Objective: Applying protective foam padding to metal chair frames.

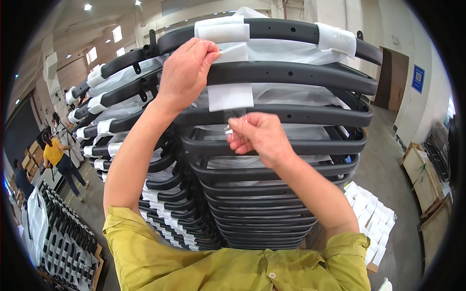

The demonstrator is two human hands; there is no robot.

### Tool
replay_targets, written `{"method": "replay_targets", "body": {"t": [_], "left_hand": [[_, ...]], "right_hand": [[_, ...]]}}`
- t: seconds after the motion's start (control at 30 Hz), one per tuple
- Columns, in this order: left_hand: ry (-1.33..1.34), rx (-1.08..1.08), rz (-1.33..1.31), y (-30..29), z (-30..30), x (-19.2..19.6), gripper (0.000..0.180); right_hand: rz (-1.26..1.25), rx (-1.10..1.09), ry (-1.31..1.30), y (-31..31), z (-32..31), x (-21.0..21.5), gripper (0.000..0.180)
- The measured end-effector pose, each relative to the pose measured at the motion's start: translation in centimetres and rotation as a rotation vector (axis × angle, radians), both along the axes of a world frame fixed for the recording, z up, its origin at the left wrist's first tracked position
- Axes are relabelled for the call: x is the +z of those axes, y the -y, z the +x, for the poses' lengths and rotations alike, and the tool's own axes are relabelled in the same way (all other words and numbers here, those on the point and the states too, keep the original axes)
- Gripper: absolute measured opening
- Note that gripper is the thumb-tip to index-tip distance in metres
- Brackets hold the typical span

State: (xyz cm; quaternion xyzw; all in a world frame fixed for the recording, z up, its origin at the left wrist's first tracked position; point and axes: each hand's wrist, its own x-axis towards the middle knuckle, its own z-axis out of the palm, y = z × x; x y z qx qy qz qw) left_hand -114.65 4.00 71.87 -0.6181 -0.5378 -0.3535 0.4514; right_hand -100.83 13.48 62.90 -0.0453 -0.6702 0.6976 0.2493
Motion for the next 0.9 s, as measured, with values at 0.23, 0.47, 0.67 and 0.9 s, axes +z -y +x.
{"method": "replay_targets", "body": {"t": [0.23, 0.47, 0.67, 0.9], "left_hand": [[-0.658, 0.104, 0.091, 0.0, -0.4, -2.9, 0.017], [-0.447, 0.089, 0.04, -1.2, -0.7, -2.8, 0.024], [-0.298, 0.135, 0.23, -2.2, -0.6, -3.7, 0.042], [-0.241, 0.035, 0.086, -1.5, -0.2, -3.9, 0.04]], "right_hand": [[0.174, -0.029, -0.063, -0.4, -0.8, 3.3, 0.026], [0.131, -0.063, -0.214, -0.3, -0.6, 0.6, 0.023], [0.175, -0.038, -0.152, 0.0, -0.3, 1.9, 0.024], [-0.094, 0.001, -0.214, -0.3, -1.6, 6.6, 0.024]]}}
